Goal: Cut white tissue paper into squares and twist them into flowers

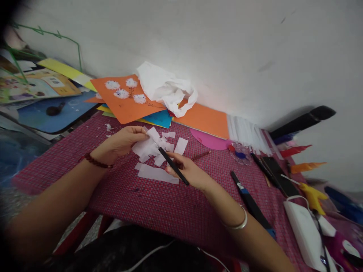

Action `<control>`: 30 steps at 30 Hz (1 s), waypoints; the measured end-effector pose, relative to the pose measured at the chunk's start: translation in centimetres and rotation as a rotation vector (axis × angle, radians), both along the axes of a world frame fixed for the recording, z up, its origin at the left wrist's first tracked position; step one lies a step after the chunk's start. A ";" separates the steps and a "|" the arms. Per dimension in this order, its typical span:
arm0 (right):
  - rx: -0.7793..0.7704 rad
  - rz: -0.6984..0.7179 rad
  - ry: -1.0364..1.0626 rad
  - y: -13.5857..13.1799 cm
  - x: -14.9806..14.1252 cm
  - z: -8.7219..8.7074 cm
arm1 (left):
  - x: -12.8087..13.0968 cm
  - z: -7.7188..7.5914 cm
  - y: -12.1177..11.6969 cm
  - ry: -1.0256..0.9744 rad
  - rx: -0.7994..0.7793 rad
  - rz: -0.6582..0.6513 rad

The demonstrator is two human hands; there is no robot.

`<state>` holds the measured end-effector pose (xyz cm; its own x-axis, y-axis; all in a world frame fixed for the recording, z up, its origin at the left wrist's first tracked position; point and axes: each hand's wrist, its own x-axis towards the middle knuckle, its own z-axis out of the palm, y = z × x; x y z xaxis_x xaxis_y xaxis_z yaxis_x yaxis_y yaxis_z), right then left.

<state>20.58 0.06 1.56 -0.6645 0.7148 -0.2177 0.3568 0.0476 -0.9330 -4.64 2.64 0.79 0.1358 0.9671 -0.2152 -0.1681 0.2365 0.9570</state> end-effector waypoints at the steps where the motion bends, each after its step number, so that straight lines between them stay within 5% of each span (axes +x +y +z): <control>1: -0.011 -0.007 0.004 0.0 0.0 0.0 | 0.0 0.0 0.0 0.004 0.003 -0.006; 20: -0.157 -0.112 0.163 -0.1 0.3 -1.4 | 0.4 0.4 0.2 -0.034 0.007 0.111; 24: -0.163 -0.145 0.179 0.5 0.4 -2.0 | -0.4 0.4 0.5 -0.103 -0.080 -0.027; 27: -0.160 -0.143 0.191 0.8 0.4 -2.0 | -1.0 0.2 0.6 0.036 -0.128 -0.147; 30: -0.140 -0.101 0.212 0.7 0.6 -1.6 | -1.4 0.1 0.7 0.101 -0.091 -0.081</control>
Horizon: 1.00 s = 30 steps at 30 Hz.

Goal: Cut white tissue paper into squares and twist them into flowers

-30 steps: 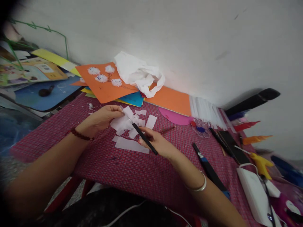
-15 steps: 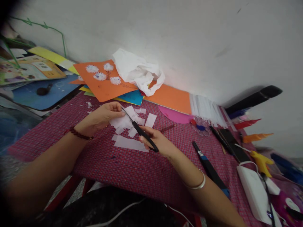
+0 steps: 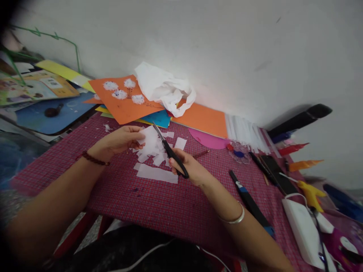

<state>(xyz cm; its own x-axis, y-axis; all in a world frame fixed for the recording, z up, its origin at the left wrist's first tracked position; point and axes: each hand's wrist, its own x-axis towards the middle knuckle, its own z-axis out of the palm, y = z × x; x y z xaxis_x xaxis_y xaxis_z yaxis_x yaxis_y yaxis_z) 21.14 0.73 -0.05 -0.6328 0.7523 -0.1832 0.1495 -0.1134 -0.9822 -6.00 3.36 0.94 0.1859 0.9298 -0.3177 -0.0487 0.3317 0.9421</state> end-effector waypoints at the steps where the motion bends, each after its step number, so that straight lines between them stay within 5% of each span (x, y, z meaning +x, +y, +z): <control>1: 0.009 0.018 0.004 -0.1 0.1 0.2 | -0.1 0.0 0.0 -0.019 0.033 0.060; 5: 0.048 0.097 -0.064 -0.5 0.2 1.5 | -0.1 0.2 0.2 -0.158 0.119 0.228; 12: 0.016 0.133 -0.088 -0.6 -0.5 1.8 | 0.6 0.1 -0.1 -0.190 0.071 0.094; 19: 0.023 0.115 -0.015 -0.4 0.4 0.7 | 0.2 0.9 0.0 -0.429 0.204 0.364; 25: 0.037 0.140 -0.105 -0.6 -0.6 1.8 | 0.6 0.3 0.1 -0.206 0.027 0.188; 30: 0.021 0.136 -0.101 -0.5 -1.0 1.7 | 0.9 0.4 -0.1 -0.090 0.029 0.076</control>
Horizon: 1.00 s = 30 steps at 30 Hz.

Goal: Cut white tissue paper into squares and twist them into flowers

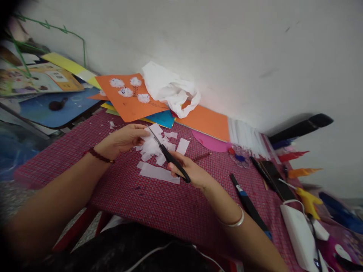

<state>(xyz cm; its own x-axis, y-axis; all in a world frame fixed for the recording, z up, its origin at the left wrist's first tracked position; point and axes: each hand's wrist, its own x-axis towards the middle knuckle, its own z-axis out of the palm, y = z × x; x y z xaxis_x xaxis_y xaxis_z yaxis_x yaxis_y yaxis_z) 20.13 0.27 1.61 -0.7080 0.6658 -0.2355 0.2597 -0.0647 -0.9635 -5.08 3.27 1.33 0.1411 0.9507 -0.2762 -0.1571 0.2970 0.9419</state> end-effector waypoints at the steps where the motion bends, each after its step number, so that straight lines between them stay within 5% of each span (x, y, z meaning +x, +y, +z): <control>1: -0.001 -0.006 0.000 0.0 0.0 -0.1 | 0.0 0.1 0.0 0.020 0.003 -0.008; 11: 0.011 -0.075 0.043 0.5 -0.2 -1.2 | 0.0 0.0 0.0 0.184 0.072 -0.020; 18: -0.088 -0.094 0.202 0.4 0.7 -1.2 | -0.4 -0.3 -0.2 0.903 0.623 0.270; 20: -0.125 -0.108 0.234 0.3 1.2 -1.4 | 0.1 0.1 -0.8 1.004 0.693 0.181; 26: -0.174 -0.036 0.284 0.7 2.6 -2.4 | 3.3 0.4 -3.9 0.910 0.669 -0.444; 30: -0.178 0.069 0.259 1.0 3.6 -2.1 | 5.5 -1.2 -5.3 0.890 0.781 -0.589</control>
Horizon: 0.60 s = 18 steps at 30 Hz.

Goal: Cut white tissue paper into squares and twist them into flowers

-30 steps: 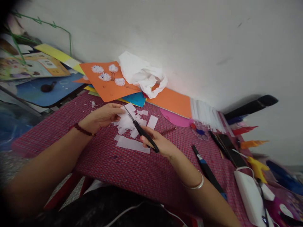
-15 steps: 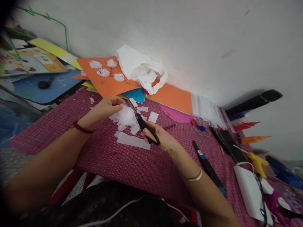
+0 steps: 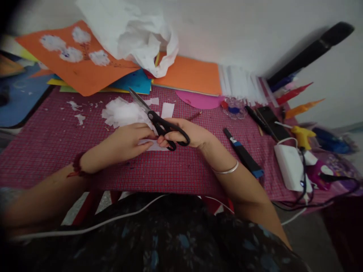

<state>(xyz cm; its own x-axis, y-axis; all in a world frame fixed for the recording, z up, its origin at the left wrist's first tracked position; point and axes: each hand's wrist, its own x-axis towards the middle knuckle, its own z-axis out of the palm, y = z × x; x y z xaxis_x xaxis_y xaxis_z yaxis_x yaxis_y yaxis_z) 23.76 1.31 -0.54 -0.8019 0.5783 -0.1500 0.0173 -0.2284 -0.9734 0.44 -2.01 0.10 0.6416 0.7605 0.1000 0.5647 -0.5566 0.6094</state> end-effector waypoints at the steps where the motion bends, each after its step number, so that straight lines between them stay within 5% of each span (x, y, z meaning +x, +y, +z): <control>1: 0.015 0.018 0.000 0.1 0.2 0.1 | 0.5 -0.5 -0.2 0.014 0.016 -0.009; 6: 0.162 0.052 -0.003 0.2 0.9 0.7 | 1.6 -1.3 -0.6 0.148 0.053 0.060; 10: 0.234 0.001 0.020 -0.1 1.0 1.0 | 1.1 -0.8 -0.2 0.226 -0.084 0.188; 18: 0.074 -0.157 0.121 0.0 0.9 0.3 | -0.4 -0.6 1.6 -0.164 -0.368 0.128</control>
